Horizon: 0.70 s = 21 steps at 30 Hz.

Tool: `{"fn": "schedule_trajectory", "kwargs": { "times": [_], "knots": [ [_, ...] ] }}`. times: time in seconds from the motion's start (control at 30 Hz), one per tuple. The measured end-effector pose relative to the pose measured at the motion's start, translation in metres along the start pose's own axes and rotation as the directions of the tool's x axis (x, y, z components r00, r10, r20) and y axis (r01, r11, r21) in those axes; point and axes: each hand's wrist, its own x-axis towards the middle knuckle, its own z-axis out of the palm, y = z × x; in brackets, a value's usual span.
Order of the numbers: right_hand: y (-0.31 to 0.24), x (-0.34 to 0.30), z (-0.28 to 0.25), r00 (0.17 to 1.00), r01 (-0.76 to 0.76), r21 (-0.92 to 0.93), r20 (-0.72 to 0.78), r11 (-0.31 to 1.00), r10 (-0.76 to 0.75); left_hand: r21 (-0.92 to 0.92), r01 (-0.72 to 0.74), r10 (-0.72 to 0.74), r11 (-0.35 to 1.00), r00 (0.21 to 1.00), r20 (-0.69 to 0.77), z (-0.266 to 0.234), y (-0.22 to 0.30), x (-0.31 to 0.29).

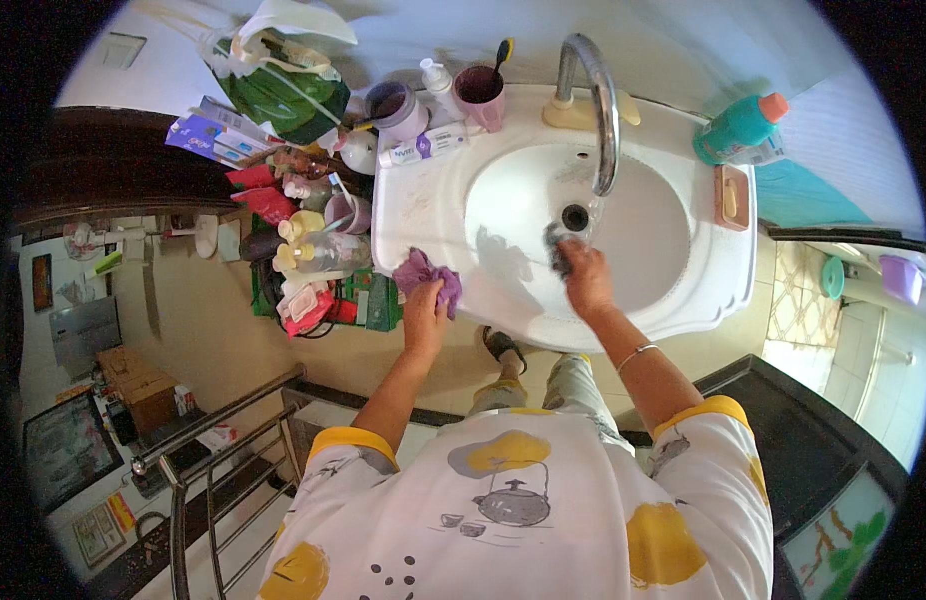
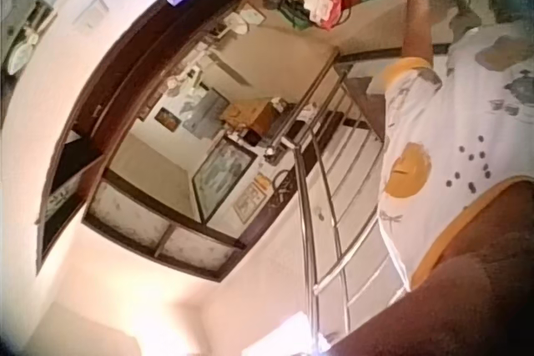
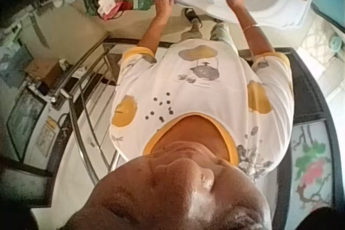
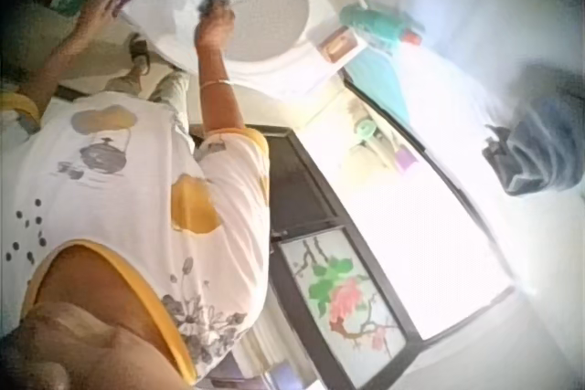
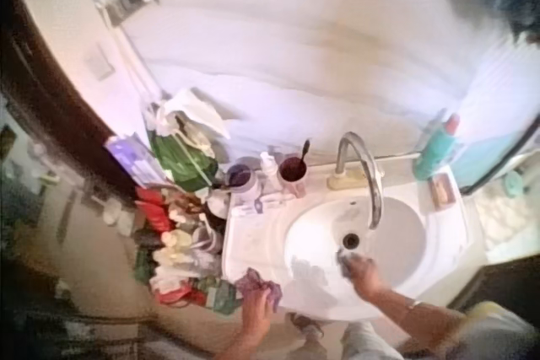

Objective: The person washes a purple cloth in a bathroom sink, scrubbing it with soap and rinsing it thoroughly under running water. After wringing out the cloth, the person picks up a hair dryer and wipes it with the damp cloth.

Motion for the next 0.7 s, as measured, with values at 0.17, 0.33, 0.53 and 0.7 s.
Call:
{"fn": "schedule_trajectory", "kwargs": {
  "times": [0.17,0.33,0.53,0.7],
  "knots": [
    [0.040,0.018,-0.036,0.961,-0.197,0.378,-0.109,0.904,0.255,0.100,0.014,-0.013,0.995,1.000,-0.016,-0.010,-0.003,0.009],
    [0.035,0.033,-0.045,0.918,-0.326,0.522,-0.025,0.788,0.397,0.043,0.210,-0.197,0.977,0.960,-0.199,0.024,0.037,0.010],
    [0.053,0.040,-0.043,0.865,-0.405,0.652,0.046,0.641,0.499,-0.104,-0.023,0.028,0.994,0.999,0.039,0.040,0.081,-0.007],
    [0.062,0.039,-0.039,0.817,-0.488,0.729,0.188,0.479,0.546,0.151,0.248,-0.209,0.957,0.950,-0.231,0.004,-0.018,0.032]
  ]
}}
